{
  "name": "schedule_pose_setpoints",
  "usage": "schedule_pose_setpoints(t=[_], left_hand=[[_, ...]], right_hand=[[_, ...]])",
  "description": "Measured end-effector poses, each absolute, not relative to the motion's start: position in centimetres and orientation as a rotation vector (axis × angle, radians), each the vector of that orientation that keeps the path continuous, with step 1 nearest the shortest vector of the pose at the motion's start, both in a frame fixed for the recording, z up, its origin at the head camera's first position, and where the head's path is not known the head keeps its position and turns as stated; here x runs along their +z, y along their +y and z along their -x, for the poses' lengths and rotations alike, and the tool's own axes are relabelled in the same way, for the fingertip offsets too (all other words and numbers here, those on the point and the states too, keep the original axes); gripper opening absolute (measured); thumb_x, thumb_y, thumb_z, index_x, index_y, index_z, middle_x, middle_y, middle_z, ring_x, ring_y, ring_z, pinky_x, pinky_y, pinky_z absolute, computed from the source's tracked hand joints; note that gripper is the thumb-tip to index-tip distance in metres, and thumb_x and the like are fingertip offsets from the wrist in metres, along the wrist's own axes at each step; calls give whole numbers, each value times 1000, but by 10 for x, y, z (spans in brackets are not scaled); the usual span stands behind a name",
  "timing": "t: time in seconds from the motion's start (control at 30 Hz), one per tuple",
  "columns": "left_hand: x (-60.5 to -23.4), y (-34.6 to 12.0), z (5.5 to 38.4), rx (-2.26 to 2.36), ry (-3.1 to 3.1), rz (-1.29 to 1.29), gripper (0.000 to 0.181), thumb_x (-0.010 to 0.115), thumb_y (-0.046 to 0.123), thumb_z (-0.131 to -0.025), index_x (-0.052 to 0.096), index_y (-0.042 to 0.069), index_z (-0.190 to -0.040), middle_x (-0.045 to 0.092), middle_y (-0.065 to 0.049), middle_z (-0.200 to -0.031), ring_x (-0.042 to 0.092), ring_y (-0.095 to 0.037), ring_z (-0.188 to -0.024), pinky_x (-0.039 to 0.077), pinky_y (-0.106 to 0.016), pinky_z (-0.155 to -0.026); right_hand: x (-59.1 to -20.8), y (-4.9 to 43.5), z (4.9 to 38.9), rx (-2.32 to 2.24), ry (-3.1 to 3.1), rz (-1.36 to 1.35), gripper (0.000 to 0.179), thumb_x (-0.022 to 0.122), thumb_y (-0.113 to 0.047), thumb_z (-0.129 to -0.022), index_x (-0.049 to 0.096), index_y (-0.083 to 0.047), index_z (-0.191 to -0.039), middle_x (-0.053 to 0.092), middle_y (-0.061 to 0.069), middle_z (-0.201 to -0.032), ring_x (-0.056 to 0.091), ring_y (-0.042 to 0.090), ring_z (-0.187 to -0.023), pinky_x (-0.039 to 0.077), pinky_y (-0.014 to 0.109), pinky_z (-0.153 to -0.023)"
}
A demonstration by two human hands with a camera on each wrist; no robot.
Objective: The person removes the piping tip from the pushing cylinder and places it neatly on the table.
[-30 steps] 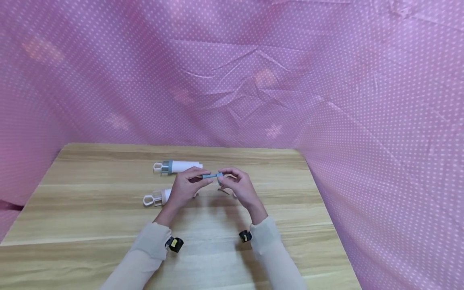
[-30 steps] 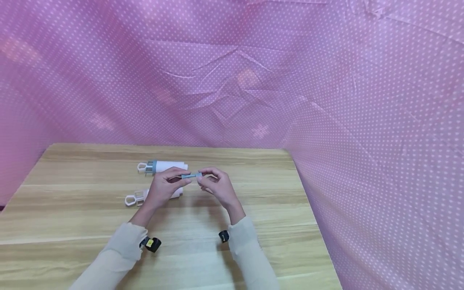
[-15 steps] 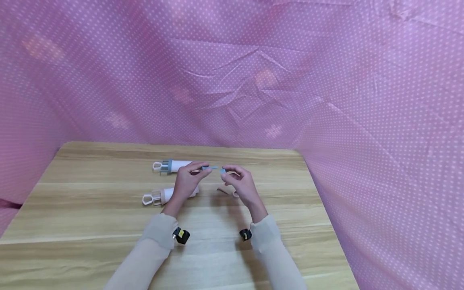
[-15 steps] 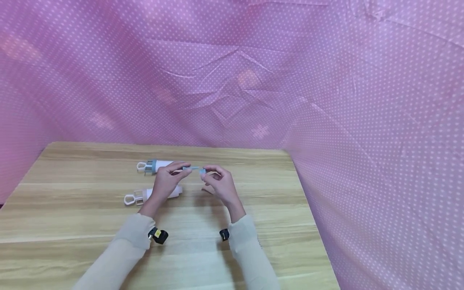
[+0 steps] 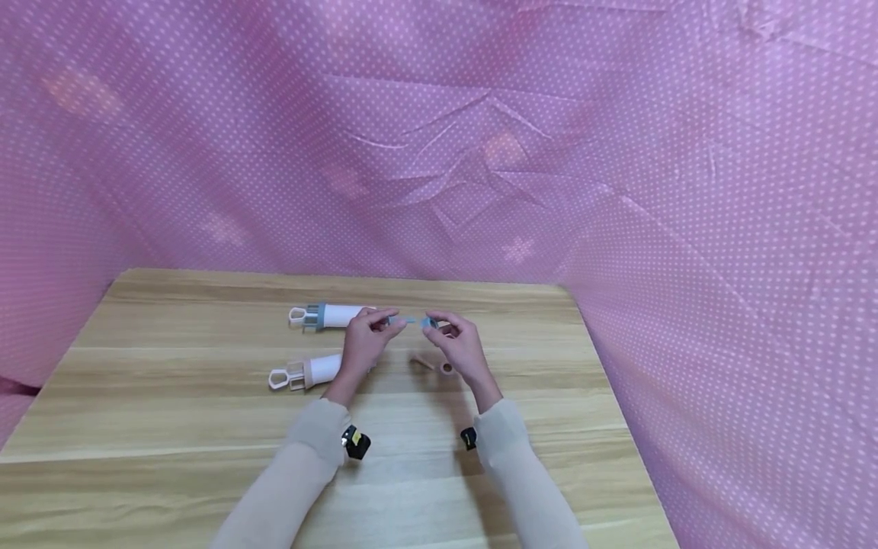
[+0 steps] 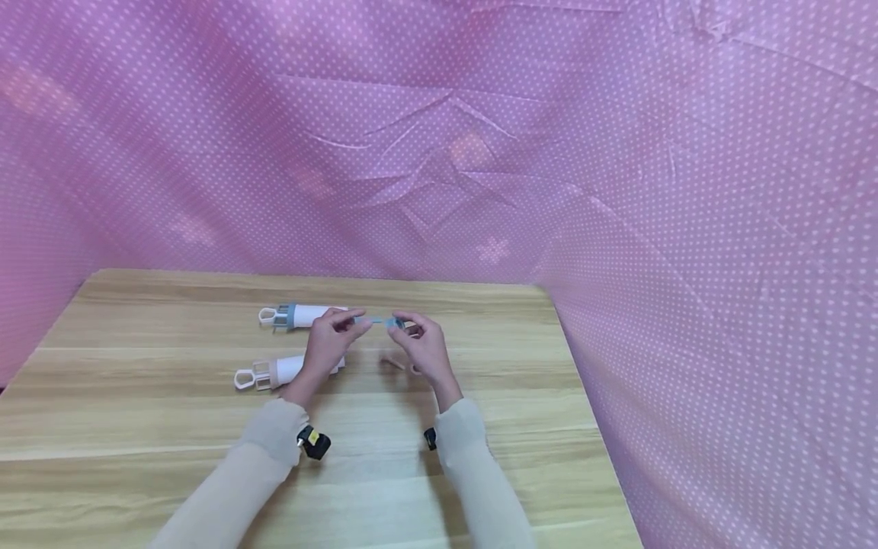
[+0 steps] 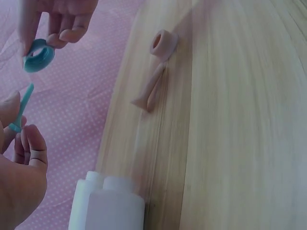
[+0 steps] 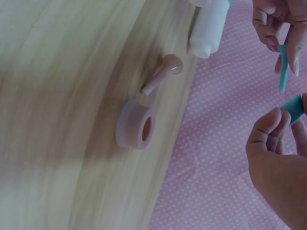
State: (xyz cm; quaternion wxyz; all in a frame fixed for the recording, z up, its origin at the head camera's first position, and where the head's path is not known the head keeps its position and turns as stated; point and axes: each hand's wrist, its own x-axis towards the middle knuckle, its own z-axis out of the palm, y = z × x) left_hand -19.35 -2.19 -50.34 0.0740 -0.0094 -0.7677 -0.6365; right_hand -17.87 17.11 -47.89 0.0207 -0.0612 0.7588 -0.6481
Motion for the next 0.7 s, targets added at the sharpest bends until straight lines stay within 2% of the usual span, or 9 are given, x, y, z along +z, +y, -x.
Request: schedule_pose_setpoints(t=[0.13, 0.27, 0.43, 0.57, 0.7], left_hand=[[-505, -17, 197, -1957, -2279, 7, 38, 83, 15, -87, 72, -3, -119, 60, -11, -97, 58, -19, -88, 51, -23, -79], [-504, -13, 200, -1984, -2252, -45, 41, 83, 12, -86, 69, -1, -122, 62, -11, -96, 60, -20, -87, 50, -21, -74], [-508, -11, 204, -1988, -2211, -95, 36, 84, 9, -83, 70, -2, -115, 65, -14, -95, 61, -20, -84, 50, -19, -70], [-512, -7, 209, -1971, -2187, -100, 29, 84, 6, -82, 70, -6, -105, 68, -16, -95, 61, -17, -81, 50, -18, -71], [-514, -2, 213, -1938, -2166, -135, 26, 85, 5, -80, 71, -5, -100, 70, -16, -94, 61, -13, -77, 50, -16, -69]], right_hand=[[-482, 170, 183, -2031, 2357, 178, 36, 74, -10, -93, 67, -1, -128, 64, 22, -115, 57, 16, -83, 46, 20, -62], [-483, 170, 189, -2013, 2416, 197, 37, 74, -8, -93, 66, 3, -127, 61, 27, -122, 58, 22, -90, 50, 21, -72], [-485, 172, 195, -1953, 2550, 193, 36, 76, -8, -91, 67, 2, -124, 66, 19, -111, 59, 19, -87, 53, 22, -75], [-489, 175, 200, -1945, 2603, 158, 34, 78, -9, -89, 68, 3, -119, 67, 12, -99, 59, 14, -82, 52, 21, -71], [-495, 179, 205, -1931, 2613, 123, 32, 79, -11, -88, 69, 0, -116, 66, 9, -96, 58, 13, -80, 51, 21, -66]])
